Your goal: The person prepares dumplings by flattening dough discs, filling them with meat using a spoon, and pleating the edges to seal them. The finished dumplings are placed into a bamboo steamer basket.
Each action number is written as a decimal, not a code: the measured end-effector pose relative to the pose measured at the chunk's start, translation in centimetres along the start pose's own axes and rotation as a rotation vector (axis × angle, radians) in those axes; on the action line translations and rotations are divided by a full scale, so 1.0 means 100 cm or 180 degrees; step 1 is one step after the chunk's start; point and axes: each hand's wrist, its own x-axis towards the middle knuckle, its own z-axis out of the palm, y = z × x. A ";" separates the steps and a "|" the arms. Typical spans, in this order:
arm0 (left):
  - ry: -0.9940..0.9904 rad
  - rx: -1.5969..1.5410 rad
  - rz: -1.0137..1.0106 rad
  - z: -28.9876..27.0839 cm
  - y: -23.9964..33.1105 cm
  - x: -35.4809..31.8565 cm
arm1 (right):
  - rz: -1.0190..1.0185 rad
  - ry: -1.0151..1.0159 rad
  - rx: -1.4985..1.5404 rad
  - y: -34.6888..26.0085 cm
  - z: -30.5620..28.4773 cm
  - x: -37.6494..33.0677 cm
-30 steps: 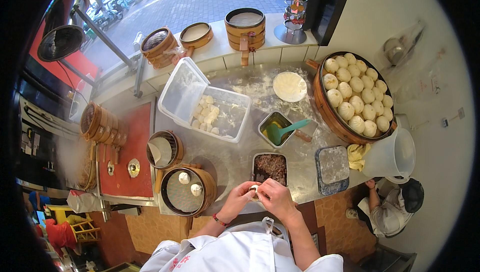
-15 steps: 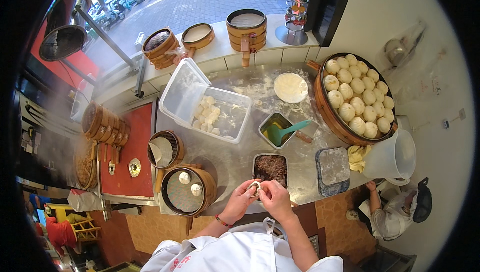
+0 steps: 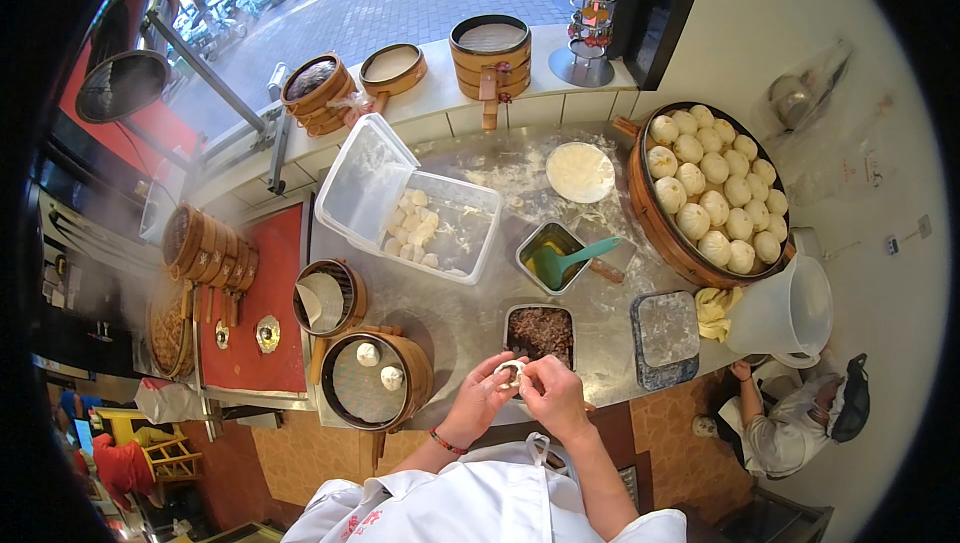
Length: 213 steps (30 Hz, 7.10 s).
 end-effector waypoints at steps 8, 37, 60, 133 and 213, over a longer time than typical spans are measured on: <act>0.0034 0.0502 0.0056 -0.006 -0.009 0.001 | -0.0096 0.0163 0.0032 0.002 0.008 0.001; 0.0024 0.1765 0.0303 -0.013 0.000 0.007 | 0.0365 -0.0051 0.0459 0.001 0.011 0.007; -0.0006 0.1361 0.0204 -0.013 0.012 0.011 | -0.0432 -0.0378 -0.0289 0.003 0.003 0.018; 0.0577 0.1498 0.0093 -0.032 0.036 -0.011 | -0.1310 -0.0900 -0.0166 -0.041 0.032 0.035; 0.2617 0.1393 0.2502 -0.105 0.116 -0.143 | -0.0483 -0.1167 -0.1355 0.090 0.228 0.328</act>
